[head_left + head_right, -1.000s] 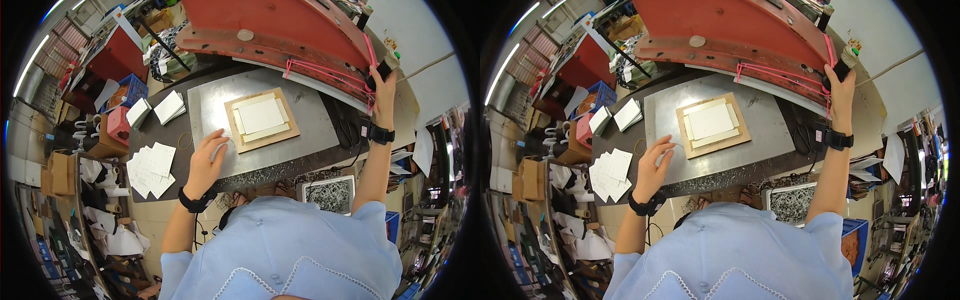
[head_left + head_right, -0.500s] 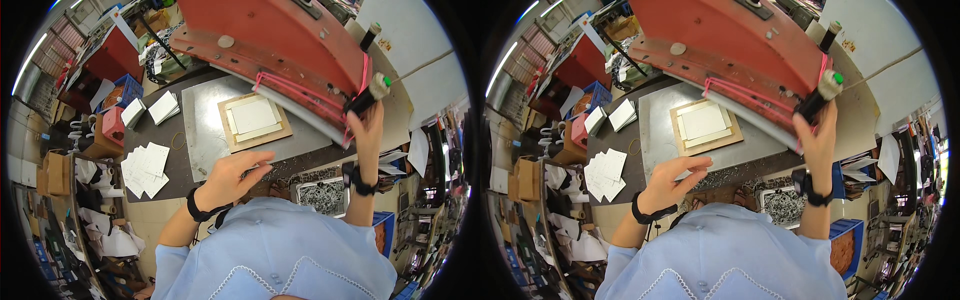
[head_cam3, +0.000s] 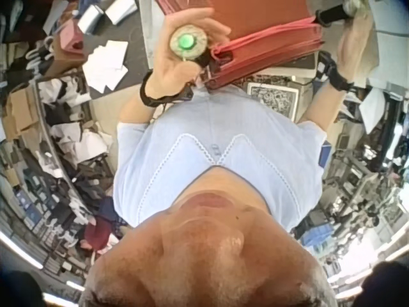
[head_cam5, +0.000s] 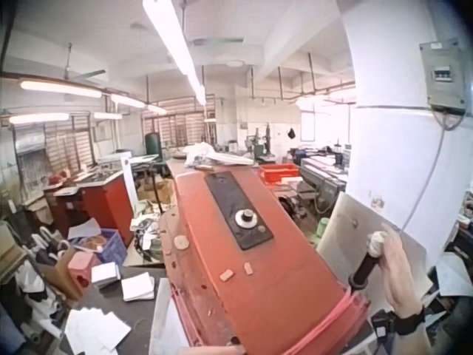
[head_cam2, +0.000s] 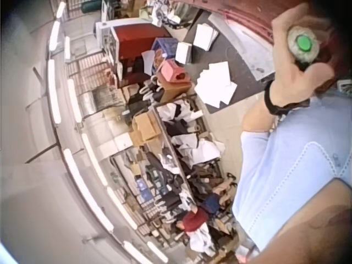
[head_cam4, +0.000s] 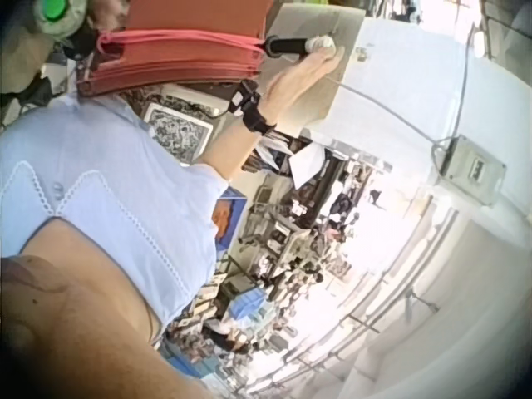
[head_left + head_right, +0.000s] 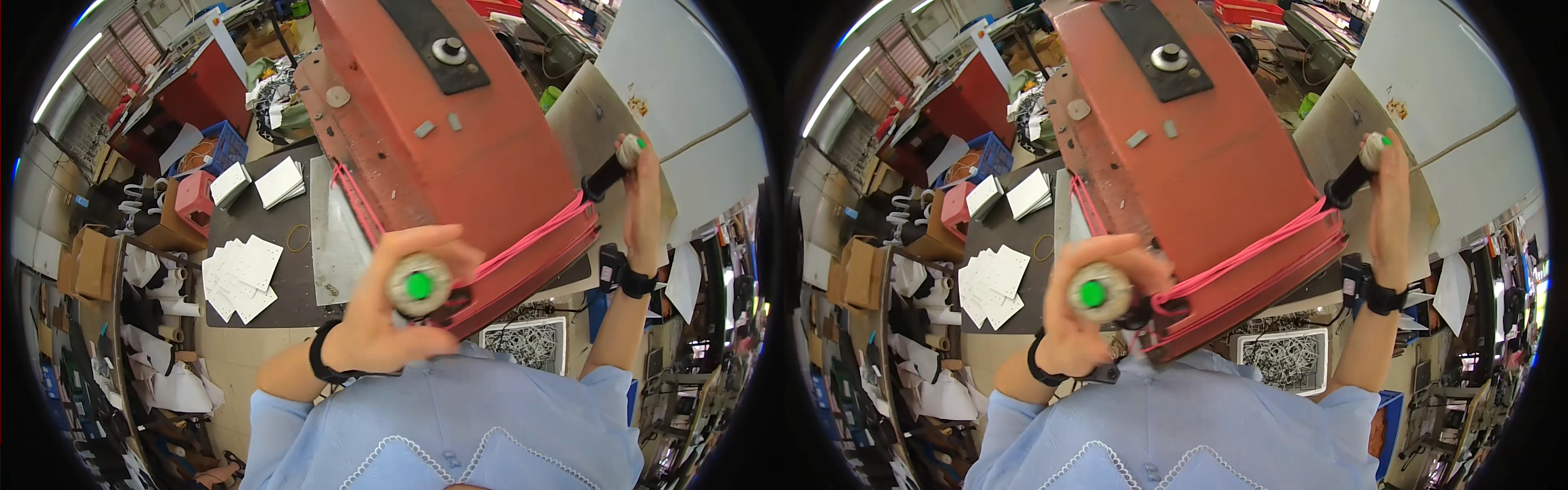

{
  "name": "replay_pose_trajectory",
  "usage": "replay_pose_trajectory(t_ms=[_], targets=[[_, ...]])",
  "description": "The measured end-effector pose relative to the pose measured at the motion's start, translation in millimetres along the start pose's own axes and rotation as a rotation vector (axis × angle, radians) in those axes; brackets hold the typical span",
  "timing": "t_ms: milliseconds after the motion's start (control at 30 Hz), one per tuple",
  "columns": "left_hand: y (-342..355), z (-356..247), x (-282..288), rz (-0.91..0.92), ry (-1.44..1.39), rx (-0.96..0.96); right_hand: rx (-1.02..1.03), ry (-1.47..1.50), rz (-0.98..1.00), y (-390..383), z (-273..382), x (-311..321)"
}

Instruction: The person is using an industrial clicker press or similar swing-arm cutting machine to apply pressure to leather or paper materials aligned in a wooden frame.

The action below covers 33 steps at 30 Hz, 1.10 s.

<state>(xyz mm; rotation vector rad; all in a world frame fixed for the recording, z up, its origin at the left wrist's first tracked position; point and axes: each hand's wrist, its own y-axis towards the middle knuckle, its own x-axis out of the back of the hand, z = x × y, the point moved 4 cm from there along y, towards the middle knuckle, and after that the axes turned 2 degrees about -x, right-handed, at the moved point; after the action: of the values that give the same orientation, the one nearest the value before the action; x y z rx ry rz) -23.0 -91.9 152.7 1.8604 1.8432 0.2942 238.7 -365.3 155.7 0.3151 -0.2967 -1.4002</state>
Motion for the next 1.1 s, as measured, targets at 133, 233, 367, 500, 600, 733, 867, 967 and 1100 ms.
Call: replay_pose_trajectory(t_ms=[133,233,367,500,600,733,867,967,1100], targets=[[-31,-26,27,-0.353,0.187,-0.022,0.067,0.01,-0.043,-35,20,-48],[-40,-38,45,-0.505,0.24,-0.029,0.075,0.149,0.006,-55,27,-57],[-48,-47,60,-0.688,0.236,-0.04,0.005,0.25,0.147,-53,31,-64],[-60,-51,74,-0.655,0.232,-0.02,-0.048,0.373,0.145,-59,28,-74],[-66,-41,80,-0.652,0.201,-0.066,-0.058,0.427,0.136,-63,19,-78],[-71,-29,81,-0.592,0.222,-0.062,-0.077,0.418,0.117,-73,8,-78],[-74,-23,83,-0.582,0.233,-0.067,-0.062,0.395,0.11,-74,2,-78],[-73,-23,83,-0.595,0.243,-0.057,-0.045,0.355,0.105,-71,1,-76],[-70,-34,75,-0.632,0.228,-0.066,0.007,0.322,0.146,-65,8,-80]])
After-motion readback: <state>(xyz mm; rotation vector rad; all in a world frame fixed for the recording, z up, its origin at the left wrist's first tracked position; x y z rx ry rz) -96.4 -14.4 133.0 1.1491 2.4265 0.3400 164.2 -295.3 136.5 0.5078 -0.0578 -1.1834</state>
